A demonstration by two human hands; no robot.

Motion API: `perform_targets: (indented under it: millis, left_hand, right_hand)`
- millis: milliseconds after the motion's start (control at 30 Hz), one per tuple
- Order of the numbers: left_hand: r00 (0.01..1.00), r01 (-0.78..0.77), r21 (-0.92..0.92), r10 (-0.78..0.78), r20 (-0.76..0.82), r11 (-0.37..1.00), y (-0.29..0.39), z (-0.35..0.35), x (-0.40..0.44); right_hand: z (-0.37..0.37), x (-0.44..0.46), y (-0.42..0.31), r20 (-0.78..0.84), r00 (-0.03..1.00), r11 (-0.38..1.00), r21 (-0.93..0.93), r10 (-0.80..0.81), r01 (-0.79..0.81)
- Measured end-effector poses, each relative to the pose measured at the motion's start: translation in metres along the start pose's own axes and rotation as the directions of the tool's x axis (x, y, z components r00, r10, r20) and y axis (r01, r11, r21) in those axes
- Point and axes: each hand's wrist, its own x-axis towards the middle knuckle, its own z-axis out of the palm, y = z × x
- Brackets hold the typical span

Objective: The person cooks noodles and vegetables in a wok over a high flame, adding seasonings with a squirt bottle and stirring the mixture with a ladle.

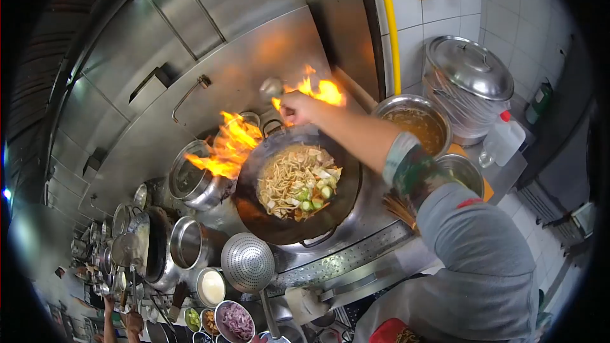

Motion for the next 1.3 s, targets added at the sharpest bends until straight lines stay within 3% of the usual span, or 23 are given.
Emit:
perform_targets:
  millis: [33,67,133,167,200,233,300,367,433,500,567,600,667,767,833,867,933,967,1000,1067,1133,1200,1300]
  left_hand:
    - [0.995,-0.100,0.041,0.099,0.028,0.994,0.006,0.009,0.008]
    - [0.979,-0.197,0.081,0.193,0.062,0.977,0.013,0.019,0.015]
    - [0.973,-0.214,0.067,0.208,0.096,0.974,0.039,0.052,0.031]
    - [0.970,-0.222,0.060,0.214,0.117,0.973,0.055,0.072,0.040]
    - [0.966,-0.228,0.053,0.219,0.140,0.972,0.072,0.093,0.050]
    - [0.962,-0.231,0.046,0.221,0.163,0.972,0.086,0.112,0.060]
    - [0.846,-0.533,0.227,0.510,0.155,0.815,0.105,0.153,0.083]
    - [0.763,-0.644,0.282,0.624,0.169,0.711,0.118,0.193,0.102]
    - [0.721,-0.687,0.295,0.673,0.164,0.664,0.123,0.224,0.117]
    - [0.734,-0.670,0.367,0.652,0.192,0.646,0.120,0.249,0.127]
    - [0.795,-0.595,0.494,0.556,0.244,0.634,0.109,0.264,0.132]
    - [0.797,-0.585,0.522,0.557,0.232,0.620,0.104,0.268,0.133]
    - [0.799,-0.565,0.582,0.562,0.212,0.585,0.097,0.271,0.129]
    - [0.833,-0.524,0.572,0.520,0.189,0.632,0.118,0.268,0.122]
    - [0.793,-0.571,0.542,0.586,0.169,0.617,0.115,0.267,0.122]
    - [0.822,-0.549,0.544,0.529,0.212,0.635,0.118,0.262,0.121]
    - [0.771,-0.626,0.352,0.618,0.151,0.696,0.115,0.249,0.112]
    - [0.770,-0.621,0.361,0.628,0.113,0.696,0.103,0.235,0.109]
    - [0.767,-0.617,0.366,0.637,0.079,0.697,0.086,0.216,0.104]
    - [0.906,-0.391,0.311,0.422,-0.039,0.866,0.027,0.176,0.095]
    - [0.967,-0.153,0.361,0.214,-0.136,0.920,-0.048,0.157,0.078]
    - [0.986,-0.042,0.298,0.088,-0.142,0.954,-0.075,0.159,0.061]
    - [0.995,0.080,0.196,-0.068,-0.066,0.977,-0.100,0.174,0.055]
  right_hand:
    - [-0.040,0.006,-0.025,0.070,0.997,0.979,-0.198,-0.033,0.047]
    - [-0.061,0.000,-0.044,-0.009,0.999,0.915,-0.403,-0.033,0.026]
    - [-0.095,-0.007,-0.075,-0.208,0.976,0.574,-0.808,-0.064,-0.134]
    - [-0.111,-0.013,-0.087,-0.275,0.958,0.436,-0.874,-0.086,-0.212]
    - [-0.123,-0.051,-0.112,-0.157,0.987,0.437,-0.889,-0.008,-0.138]
    - [-0.121,-0.095,-0.124,-0.179,0.980,0.345,-0.928,-0.082,-0.141]
    - [-0.170,-0.118,-0.151,-0.274,0.958,0.310,-0.920,-0.080,-0.238]
    - [-0.191,-0.175,-0.178,-0.315,0.945,0.210,-0.922,0.084,-0.326]
    - [-0.189,-0.255,-0.182,-0.350,0.937,0.138,-0.929,-0.018,-0.344]
    - [-0.195,-0.331,-0.172,-0.249,0.961,0.090,-0.967,-0.118,-0.240]
    - [-0.198,-0.393,-0.157,-0.254,0.956,0.023,-0.967,-0.151,-0.253]
    - [-0.244,-0.405,-0.140,0.116,0.949,-0.269,-0.962,-0.293,0.035]
    - [-0.272,-0.425,-0.103,0.404,0.851,-0.526,-0.830,-0.335,0.186]
    - [-0.275,-0.444,-0.066,0.132,0.913,-0.437,-0.898,-0.386,-0.055]
    - [-0.275,-0.440,-0.046,-0.025,0.930,-0.390,-0.903,-0.366,-0.178]
    - [-0.276,-0.436,-0.037,0.025,0.918,-0.420,-0.894,-0.397,-0.157]
    - [-0.274,-0.432,-0.019,0.121,0.876,-0.466,-0.875,-0.467,-0.128]
    - [-0.259,-0.438,-0.016,0.336,0.838,-0.609,-0.793,-0.431,0.005]
    - [-0.238,-0.446,-0.006,0.297,0.856,-0.532,-0.846,-0.423,0.031]
    - [-0.195,-0.467,0.025,0.217,0.888,-0.368,-0.928,-0.405,0.058]
    - [-0.193,-0.482,0.085,-0.137,0.980,0.103,-0.987,-0.141,-0.123]
    - [-0.174,-0.481,0.138,-0.069,0.981,-0.361,-0.923,-0.183,-0.132]
    - [-0.198,-0.463,0.187,-0.145,0.941,-0.420,-0.866,-0.307,-0.271]
